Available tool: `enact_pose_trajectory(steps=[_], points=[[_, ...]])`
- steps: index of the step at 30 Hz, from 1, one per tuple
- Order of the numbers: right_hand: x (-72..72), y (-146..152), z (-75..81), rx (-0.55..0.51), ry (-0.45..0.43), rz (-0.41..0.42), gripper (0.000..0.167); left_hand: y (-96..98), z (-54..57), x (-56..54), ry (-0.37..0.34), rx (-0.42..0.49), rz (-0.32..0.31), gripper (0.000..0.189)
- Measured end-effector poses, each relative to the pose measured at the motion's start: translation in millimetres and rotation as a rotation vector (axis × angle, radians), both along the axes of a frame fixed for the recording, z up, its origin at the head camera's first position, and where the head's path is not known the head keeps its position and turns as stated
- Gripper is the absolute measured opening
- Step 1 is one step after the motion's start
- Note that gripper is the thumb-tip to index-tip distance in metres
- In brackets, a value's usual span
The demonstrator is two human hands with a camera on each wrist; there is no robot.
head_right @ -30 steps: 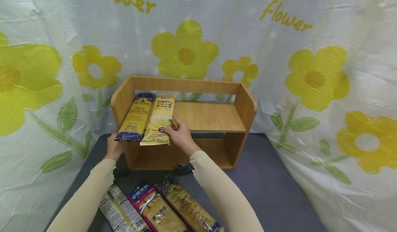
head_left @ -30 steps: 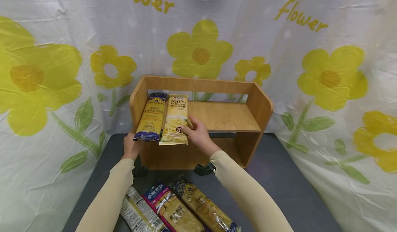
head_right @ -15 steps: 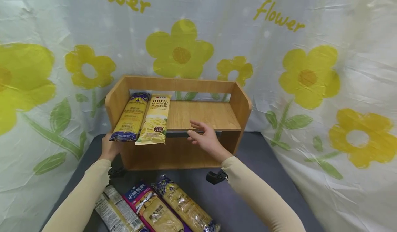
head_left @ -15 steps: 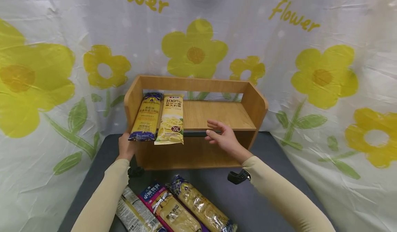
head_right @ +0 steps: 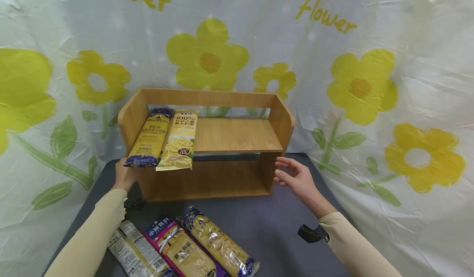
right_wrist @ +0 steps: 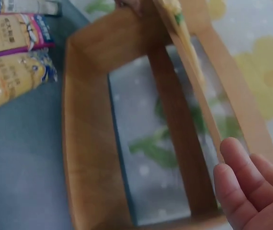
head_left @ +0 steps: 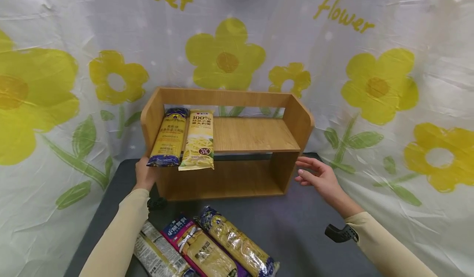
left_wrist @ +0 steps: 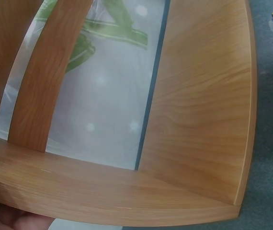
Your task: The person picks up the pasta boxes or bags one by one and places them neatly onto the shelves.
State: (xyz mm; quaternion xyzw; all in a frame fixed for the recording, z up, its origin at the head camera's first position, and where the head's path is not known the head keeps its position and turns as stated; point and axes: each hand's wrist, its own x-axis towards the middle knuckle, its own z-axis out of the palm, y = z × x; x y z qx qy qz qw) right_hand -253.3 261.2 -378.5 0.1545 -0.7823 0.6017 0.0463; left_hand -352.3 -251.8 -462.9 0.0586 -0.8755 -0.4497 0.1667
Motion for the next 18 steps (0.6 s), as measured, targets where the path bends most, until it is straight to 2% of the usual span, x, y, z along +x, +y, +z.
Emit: enact_pose_trajectory(steps=[5, 9, 13, 18], points=[[11.9, 20.1, -18.1, -0.037, -0.016, -0.032, 0.035, -2.8, 0.3, -0.2, 0.010, 0.002, -0.002, 0.036], [17.7, 25.5, -44.8, -0.047, -0.063, -0.060, 0.034, -2.9, 1.3, -0.8, 0.015, -0.007, -0.001, 0.035], [23.7, 20.0, -75.3, -0.029, -0.142, -0.089, 0.032, -1.5, 2.7, -1.1, 0.018, -0.012, 0.002, 0.034], [32.2, 6.2, -111.6, 0.009, -0.283, -0.095, 0.048, 1.6, 2.2, -1.2, -0.019, 0.015, 0.013, 0.038]])
